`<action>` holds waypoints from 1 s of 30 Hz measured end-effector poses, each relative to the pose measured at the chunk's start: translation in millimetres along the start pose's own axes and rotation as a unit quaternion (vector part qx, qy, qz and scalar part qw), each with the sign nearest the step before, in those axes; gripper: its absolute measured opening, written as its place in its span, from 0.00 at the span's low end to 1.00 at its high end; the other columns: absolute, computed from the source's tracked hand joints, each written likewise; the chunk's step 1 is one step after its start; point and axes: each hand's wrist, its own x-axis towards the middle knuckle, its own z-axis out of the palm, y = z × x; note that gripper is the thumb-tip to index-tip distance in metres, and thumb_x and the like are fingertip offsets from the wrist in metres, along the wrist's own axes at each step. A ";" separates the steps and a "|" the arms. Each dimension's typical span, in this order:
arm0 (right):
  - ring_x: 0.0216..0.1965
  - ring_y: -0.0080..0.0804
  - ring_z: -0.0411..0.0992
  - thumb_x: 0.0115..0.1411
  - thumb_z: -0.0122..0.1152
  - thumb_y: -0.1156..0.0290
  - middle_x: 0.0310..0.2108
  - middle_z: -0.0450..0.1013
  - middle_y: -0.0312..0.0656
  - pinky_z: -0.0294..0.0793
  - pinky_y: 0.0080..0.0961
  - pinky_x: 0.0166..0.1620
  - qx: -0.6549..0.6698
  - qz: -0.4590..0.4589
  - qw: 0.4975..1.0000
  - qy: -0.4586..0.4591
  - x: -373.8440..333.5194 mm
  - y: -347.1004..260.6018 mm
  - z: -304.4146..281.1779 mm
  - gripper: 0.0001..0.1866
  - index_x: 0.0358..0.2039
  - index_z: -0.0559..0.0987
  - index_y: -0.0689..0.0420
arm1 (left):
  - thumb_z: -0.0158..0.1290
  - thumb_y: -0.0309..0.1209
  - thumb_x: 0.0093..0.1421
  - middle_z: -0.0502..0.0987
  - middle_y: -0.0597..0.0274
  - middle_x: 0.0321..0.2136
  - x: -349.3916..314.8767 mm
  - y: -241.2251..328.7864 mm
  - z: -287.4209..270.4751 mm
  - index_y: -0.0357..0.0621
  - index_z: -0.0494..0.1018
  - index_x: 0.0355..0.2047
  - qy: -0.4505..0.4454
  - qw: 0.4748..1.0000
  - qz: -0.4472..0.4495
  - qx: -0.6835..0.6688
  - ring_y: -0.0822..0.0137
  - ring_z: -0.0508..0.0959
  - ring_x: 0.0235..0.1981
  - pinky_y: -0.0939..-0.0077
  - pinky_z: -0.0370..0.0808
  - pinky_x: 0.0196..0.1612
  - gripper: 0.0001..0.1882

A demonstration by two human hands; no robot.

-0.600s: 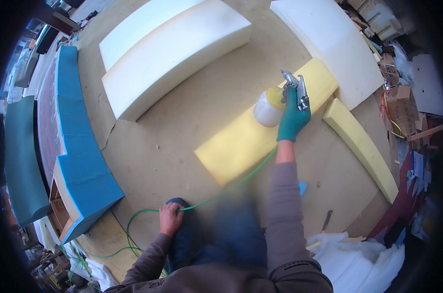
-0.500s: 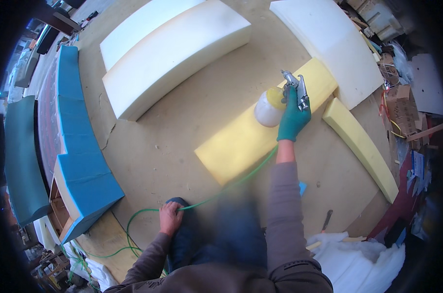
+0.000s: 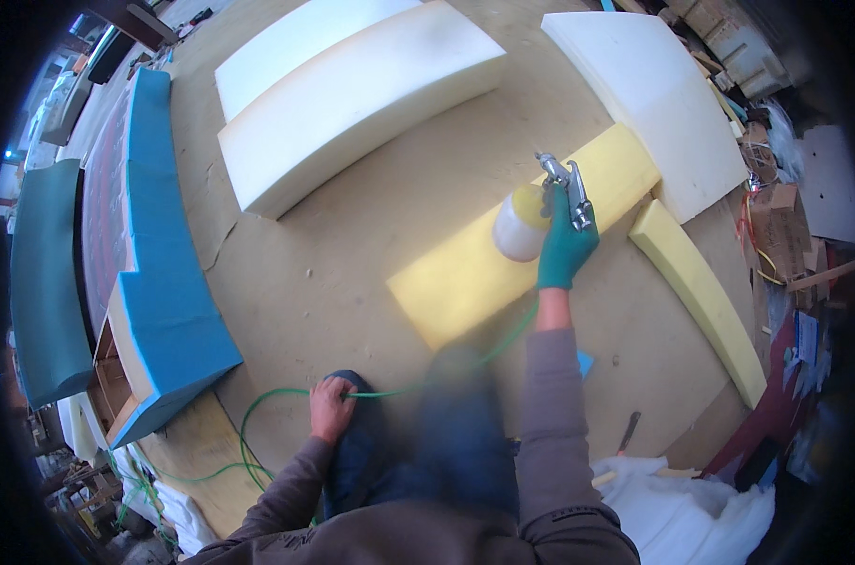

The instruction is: The person sprays adhesive onto a yellow foam piece using a spray gun, then places a white foam sheet on top and presses it down. They peel off a paper backing from the white foam and continue to align and press the foam layers together.

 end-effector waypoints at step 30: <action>0.33 0.21 0.80 0.70 0.71 0.73 0.34 0.85 0.36 0.78 0.24 0.39 -0.001 0.044 0.984 -0.170 -153.9 -41.5 36.2 0.07 0.43 0.87 0.64 | 0.66 0.35 0.63 0.80 0.59 0.30 -98.3 -56.6 -57.7 0.48 0.80 0.32 0.126 0.989 -0.064 -0.041 0.52 0.78 0.37 0.55 0.71 0.47 0.07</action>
